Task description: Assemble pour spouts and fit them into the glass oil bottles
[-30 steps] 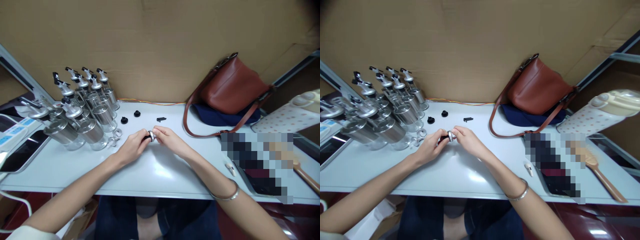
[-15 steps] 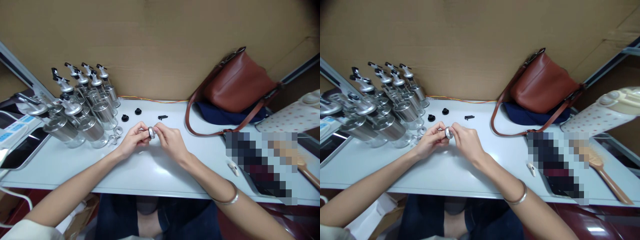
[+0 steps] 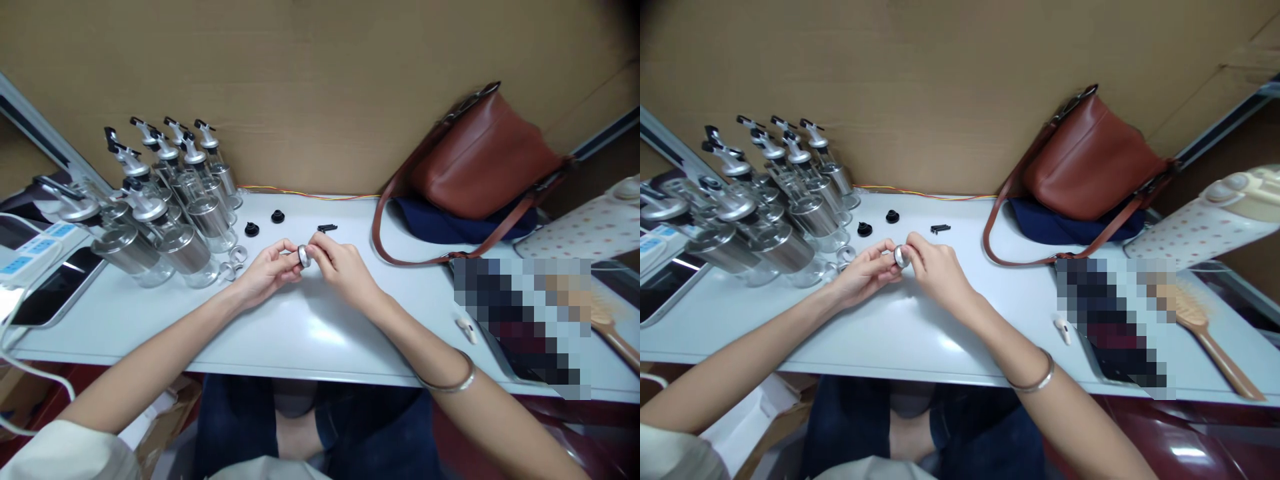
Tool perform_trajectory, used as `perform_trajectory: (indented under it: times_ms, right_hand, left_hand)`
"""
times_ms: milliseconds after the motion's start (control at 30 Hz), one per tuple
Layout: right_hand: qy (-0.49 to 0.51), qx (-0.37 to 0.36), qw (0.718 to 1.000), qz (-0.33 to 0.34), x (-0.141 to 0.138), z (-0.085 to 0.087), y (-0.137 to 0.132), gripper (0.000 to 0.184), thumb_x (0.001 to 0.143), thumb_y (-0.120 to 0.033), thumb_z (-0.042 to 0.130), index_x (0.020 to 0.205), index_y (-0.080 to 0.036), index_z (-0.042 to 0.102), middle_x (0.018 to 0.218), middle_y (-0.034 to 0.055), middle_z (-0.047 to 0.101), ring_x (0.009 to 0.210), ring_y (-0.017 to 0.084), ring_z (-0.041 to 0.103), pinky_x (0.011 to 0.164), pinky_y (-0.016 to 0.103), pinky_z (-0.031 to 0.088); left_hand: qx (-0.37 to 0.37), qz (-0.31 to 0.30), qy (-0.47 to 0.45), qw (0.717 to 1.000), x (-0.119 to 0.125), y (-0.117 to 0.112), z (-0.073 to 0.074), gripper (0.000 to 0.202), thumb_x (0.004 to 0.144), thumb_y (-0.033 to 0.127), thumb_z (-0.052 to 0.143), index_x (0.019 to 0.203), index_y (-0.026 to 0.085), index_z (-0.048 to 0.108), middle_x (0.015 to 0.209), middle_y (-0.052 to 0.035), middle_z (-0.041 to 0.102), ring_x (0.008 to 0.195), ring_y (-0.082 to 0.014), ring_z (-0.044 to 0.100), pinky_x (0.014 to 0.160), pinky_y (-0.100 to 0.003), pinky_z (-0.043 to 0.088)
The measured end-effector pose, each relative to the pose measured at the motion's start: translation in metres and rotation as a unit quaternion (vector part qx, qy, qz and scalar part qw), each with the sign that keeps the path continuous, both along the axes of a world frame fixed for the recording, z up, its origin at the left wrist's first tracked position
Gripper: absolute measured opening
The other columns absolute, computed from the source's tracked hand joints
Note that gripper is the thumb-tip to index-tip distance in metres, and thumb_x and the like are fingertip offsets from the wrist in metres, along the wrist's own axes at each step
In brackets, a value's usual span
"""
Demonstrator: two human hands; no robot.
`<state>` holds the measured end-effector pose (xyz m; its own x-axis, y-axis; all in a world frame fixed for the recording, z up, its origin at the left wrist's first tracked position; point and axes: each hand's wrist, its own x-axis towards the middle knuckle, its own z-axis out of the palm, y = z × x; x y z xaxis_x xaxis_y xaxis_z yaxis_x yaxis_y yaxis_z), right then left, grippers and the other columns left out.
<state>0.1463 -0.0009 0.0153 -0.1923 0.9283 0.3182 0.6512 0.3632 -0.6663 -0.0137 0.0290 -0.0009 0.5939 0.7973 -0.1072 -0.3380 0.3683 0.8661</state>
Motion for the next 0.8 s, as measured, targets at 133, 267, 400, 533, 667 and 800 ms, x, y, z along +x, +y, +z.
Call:
perform_trajectory:
  times_ms: [133, 267, 400, 533, 667, 800]
  right_hand:
    - [0.060, -0.057, 0.997, 0.000, 0.000, 0.004, 0.002, 0.021, 0.088, -0.029, 0.041, 0.069, -0.022, 0.042, 0.056, -0.0047, 0.040, 0.053, 0.012, 0.033, 0.055, 0.024, 0.026]
    - [0.233, -0.270, 0.934, 0.017, 0.005, 0.003, 0.007, 0.025, 0.089, -0.027, 0.042, 0.065, -0.021, 0.039, 0.049, -0.0073, 0.034, 0.047, 0.010, 0.028, 0.050, 0.022, 0.023]
    - [0.291, -0.411, 0.862, 0.058, 0.011, 0.000, 0.010, 0.024, 0.090, -0.028, 0.040, 0.066, -0.021, 0.039, 0.045, -0.0114, 0.025, 0.039, 0.007, 0.015, 0.043, 0.021, 0.021]
    - [0.330, -0.417, 0.844, 0.067, 0.011, 0.004, 0.007, 0.024, 0.090, -0.032, 0.043, 0.069, -0.021, 0.039, 0.048, -0.0123, 0.024, 0.041, 0.006, 0.014, 0.045, 0.020, 0.025]
    - [0.356, -0.375, 0.851, 0.093, 0.007, 0.004, 0.004, 0.025, 0.085, -0.034, 0.053, 0.070, -0.020, 0.039, 0.052, -0.0111, 0.028, 0.045, 0.005, 0.020, 0.047, 0.020, 0.024]
    - [0.277, -0.246, 0.924, 0.098, 0.005, -0.003, 0.004, 0.022, 0.087, -0.038, 0.049, 0.075, -0.021, 0.041, 0.057, -0.0082, 0.036, 0.049, 0.008, 0.029, 0.049, 0.021, 0.025]
  left_hand:
    - [0.067, 0.027, 0.037, 0.997, 0.000, 0.003, -0.005, 0.037, 0.066, 0.032, 0.080, 0.077, 0.017, 0.049, 0.063, 0.0032, 0.058, 0.053, -0.0056, 0.047, 0.054, -0.018, 0.034]
    - [0.225, 0.048, 0.147, 0.962, -0.003, 0.003, -0.008, 0.029, 0.071, 0.033, 0.075, 0.076, 0.016, 0.052, 0.070, 0.0019, 0.058, 0.060, -0.0087, 0.050, 0.057, -0.021, 0.036]
    - [0.357, 0.040, 0.266, 0.895, -0.006, 0.000, -0.012, 0.017, 0.080, 0.032, 0.064, 0.077, 0.017, 0.056, 0.065, 0.0036, 0.054, 0.057, -0.0086, 0.043, 0.055, -0.021, 0.032]
    - [0.317, 0.051, 0.224, 0.920, -0.005, 0.004, -0.009, 0.022, 0.078, 0.035, 0.067, 0.078, 0.017, 0.056, 0.064, 0.0047, 0.051, 0.054, -0.0074, 0.040, 0.052, -0.021, 0.031]
    - [0.215, 0.058, 0.127, 0.966, -0.004, 0.009, -0.003, 0.032, 0.068, 0.038, 0.075, 0.077, 0.016, 0.055, 0.062, 0.0047, 0.052, 0.048, -0.0053, 0.039, 0.047, -0.019, 0.029]
    - [0.151, 0.056, 0.079, 0.984, -0.005, 0.010, -0.001, 0.032, 0.065, 0.034, 0.078, 0.073, 0.016, 0.053, 0.056, 0.0064, 0.050, 0.044, -0.0034, 0.035, 0.043, -0.018, 0.024]
